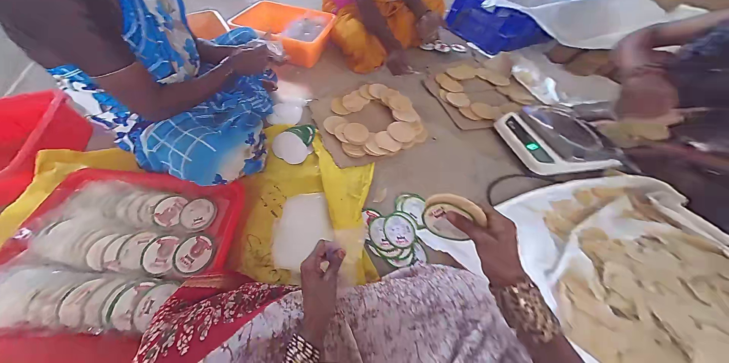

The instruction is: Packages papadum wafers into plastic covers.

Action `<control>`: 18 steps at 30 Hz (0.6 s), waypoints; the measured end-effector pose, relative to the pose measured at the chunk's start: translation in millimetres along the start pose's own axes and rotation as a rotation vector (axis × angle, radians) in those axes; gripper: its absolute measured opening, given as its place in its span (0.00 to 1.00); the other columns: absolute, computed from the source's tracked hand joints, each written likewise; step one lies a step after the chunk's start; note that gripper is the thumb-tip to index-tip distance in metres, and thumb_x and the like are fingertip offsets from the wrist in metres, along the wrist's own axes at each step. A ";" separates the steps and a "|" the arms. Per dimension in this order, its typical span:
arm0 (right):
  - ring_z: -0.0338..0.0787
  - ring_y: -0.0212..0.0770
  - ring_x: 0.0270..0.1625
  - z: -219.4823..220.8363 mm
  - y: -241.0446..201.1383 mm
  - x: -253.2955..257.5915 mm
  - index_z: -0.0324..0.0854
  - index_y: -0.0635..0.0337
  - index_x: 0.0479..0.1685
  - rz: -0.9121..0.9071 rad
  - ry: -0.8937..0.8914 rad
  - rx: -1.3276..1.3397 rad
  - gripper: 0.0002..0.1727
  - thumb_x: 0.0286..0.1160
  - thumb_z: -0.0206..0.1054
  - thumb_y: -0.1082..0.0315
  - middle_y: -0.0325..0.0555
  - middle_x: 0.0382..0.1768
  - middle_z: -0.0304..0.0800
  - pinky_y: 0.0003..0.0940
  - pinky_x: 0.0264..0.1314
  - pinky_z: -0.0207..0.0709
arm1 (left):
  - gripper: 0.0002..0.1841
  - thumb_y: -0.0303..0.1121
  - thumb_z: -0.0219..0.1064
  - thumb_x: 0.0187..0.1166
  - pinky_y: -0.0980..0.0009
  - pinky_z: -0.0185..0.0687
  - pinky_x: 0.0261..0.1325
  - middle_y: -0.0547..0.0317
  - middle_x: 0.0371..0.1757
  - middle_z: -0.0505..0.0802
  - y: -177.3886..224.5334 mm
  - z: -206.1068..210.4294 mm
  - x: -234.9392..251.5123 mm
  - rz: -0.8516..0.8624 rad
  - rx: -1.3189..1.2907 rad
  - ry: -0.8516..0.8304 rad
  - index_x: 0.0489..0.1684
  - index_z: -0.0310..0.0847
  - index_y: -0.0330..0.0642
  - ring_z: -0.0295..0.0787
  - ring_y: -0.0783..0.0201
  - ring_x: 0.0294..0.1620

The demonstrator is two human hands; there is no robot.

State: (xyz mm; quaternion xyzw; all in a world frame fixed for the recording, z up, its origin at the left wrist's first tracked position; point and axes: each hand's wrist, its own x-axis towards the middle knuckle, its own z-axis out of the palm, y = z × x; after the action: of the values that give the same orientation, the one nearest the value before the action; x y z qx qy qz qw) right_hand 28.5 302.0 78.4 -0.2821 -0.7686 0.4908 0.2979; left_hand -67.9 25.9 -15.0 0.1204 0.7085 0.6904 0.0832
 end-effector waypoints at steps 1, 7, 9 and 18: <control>0.91 0.22 0.39 -18.9 -4.9 -28.9 0.85 0.55 0.41 -0.033 0.061 0.082 0.11 0.57 0.75 0.71 0.27 0.35 0.93 0.23 0.45 0.88 | 0.05 0.29 0.70 0.74 0.74 0.88 0.49 0.64 0.34 0.93 0.2 0.5 -1.5 0.009 0.019 -0.008 0.37 0.89 0.37 0.90 0.74 0.38; 0.90 0.21 0.43 -105.5 42.6 -152.9 0.90 0.60 0.38 -0.092 0.067 -0.191 0.11 0.58 0.77 0.65 0.34 0.38 0.94 0.21 0.52 0.84 | 0.06 0.29 0.68 0.76 0.75 0.87 0.48 0.60 0.36 0.92 -3.6 3.7 -9.7 0.100 0.149 -0.111 0.39 0.87 0.34 0.89 0.74 0.38; 0.90 0.20 0.41 -115.8 49.7 -167.7 0.90 0.62 0.39 -0.063 0.104 -0.261 0.12 0.58 0.76 0.64 0.37 0.36 0.95 0.20 0.49 0.84 | 0.07 0.28 0.68 0.76 0.73 0.87 0.48 0.58 0.36 0.92 -2.7 4.1 -14.4 0.120 0.202 -0.136 0.40 0.87 0.32 0.90 0.73 0.38; 0.95 0.32 0.40 -118.0 16.5 -180.7 0.86 0.64 0.45 0.131 0.195 0.413 0.12 0.61 0.74 0.78 0.41 0.37 0.96 0.28 0.47 0.91 | 0.06 0.26 0.65 0.77 0.76 0.86 0.48 0.61 0.36 0.91 9.0 -0.4 -71.6 0.082 0.149 -0.122 0.42 0.84 0.31 0.88 0.75 0.38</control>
State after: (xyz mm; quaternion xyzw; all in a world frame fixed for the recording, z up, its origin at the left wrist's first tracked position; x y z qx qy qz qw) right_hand 237.4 246.0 70.7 -0.3107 -0.5994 0.6264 0.3897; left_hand 1.0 5.3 -9.5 0.1969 0.7459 0.6301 0.0887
